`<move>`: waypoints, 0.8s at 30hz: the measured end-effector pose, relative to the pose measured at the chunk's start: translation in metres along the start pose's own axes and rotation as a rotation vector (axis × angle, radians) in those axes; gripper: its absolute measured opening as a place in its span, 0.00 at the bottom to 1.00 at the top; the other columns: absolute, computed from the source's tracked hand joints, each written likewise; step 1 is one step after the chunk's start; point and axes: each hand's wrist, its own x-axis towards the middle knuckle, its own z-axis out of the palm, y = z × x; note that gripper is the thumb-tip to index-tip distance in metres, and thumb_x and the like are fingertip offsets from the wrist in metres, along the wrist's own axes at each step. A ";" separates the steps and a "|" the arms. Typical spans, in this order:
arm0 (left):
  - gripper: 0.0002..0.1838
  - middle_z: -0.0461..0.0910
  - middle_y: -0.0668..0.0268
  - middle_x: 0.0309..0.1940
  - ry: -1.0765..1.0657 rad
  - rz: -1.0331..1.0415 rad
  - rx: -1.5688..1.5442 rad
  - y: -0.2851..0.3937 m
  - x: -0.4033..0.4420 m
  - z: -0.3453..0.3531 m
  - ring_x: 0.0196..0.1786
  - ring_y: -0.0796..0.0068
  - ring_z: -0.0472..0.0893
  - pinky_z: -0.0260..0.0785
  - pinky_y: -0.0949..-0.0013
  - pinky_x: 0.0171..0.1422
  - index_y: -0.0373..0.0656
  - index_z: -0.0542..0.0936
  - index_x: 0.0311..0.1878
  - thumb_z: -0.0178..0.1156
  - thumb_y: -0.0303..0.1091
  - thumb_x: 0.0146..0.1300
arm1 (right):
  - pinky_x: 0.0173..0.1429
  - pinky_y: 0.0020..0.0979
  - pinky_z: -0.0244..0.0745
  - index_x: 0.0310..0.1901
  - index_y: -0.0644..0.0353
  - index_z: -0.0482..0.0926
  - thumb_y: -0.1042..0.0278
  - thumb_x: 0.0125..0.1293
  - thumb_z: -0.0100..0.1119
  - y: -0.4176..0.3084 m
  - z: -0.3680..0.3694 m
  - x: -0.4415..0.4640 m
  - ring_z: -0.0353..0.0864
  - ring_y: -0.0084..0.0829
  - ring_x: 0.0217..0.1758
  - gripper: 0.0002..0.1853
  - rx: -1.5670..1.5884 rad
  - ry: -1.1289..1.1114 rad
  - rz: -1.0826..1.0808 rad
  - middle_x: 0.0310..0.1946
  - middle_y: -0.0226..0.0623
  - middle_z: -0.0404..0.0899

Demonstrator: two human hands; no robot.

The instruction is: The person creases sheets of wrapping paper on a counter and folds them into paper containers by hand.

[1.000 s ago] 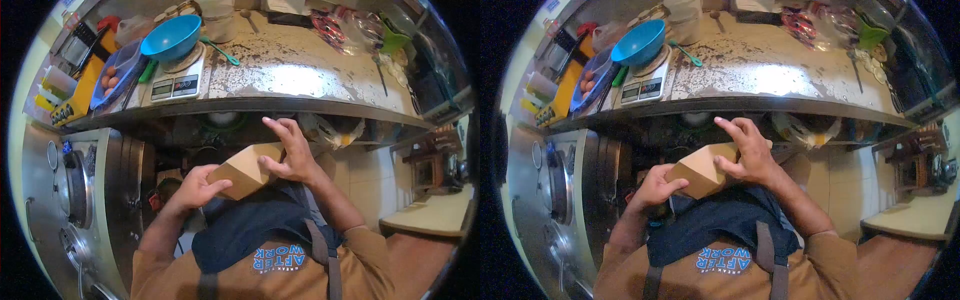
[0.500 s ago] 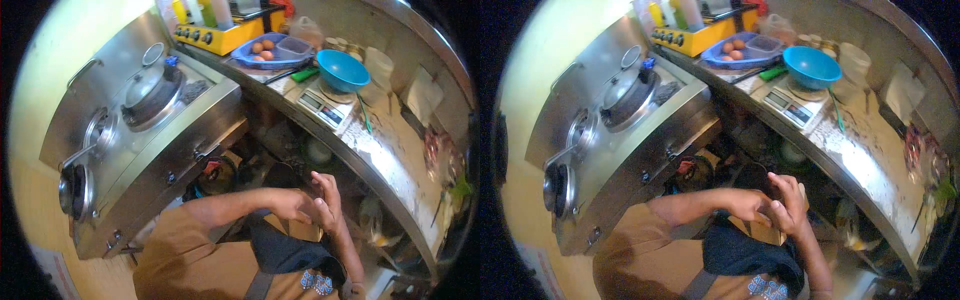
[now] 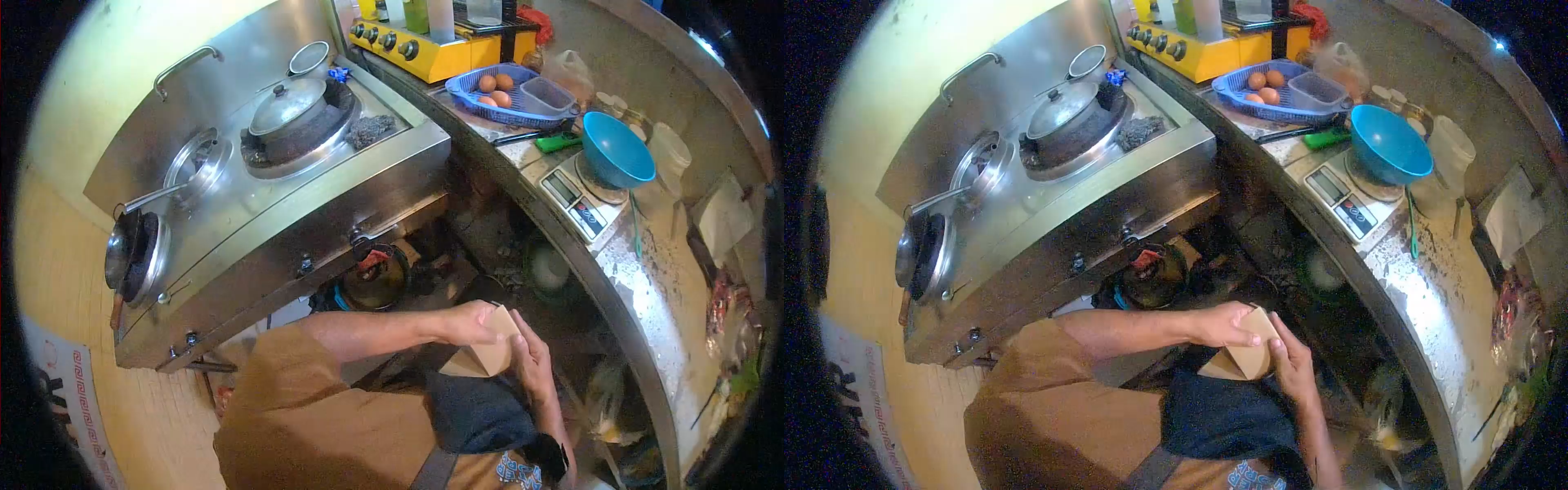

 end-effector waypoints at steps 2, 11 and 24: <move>0.15 0.83 0.66 0.47 0.046 -0.020 -0.032 -0.004 0.002 0.005 0.49 0.78 0.79 0.73 0.67 0.57 0.37 0.77 0.54 0.65 0.33 0.68 | 0.73 0.34 0.64 0.68 0.67 0.72 0.65 0.77 0.53 0.016 -0.001 0.004 0.72 0.39 0.72 0.23 0.011 0.038 0.000 0.69 0.50 0.72; 0.21 0.82 0.57 0.46 0.490 0.212 0.542 -0.004 -0.013 0.046 0.51 0.75 0.80 0.75 0.65 0.55 0.33 0.71 0.58 0.62 0.37 0.71 | 0.73 0.39 0.66 0.54 0.64 0.85 0.68 0.65 0.67 0.025 -0.015 -0.024 0.71 0.45 0.73 0.17 -0.337 0.301 -0.155 0.67 0.55 0.74; 0.07 0.79 0.64 0.44 0.396 0.097 -0.282 -0.040 -0.012 0.040 0.49 0.78 0.78 0.70 0.70 0.59 0.38 0.72 0.51 0.51 0.23 0.71 | 0.74 0.47 0.63 0.45 0.55 0.86 0.70 0.64 0.67 0.036 -0.009 -0.022 0.73 0.43 0.71 0.08 -0.515 0.319 -0.370 0.56 0.35 0.85</move>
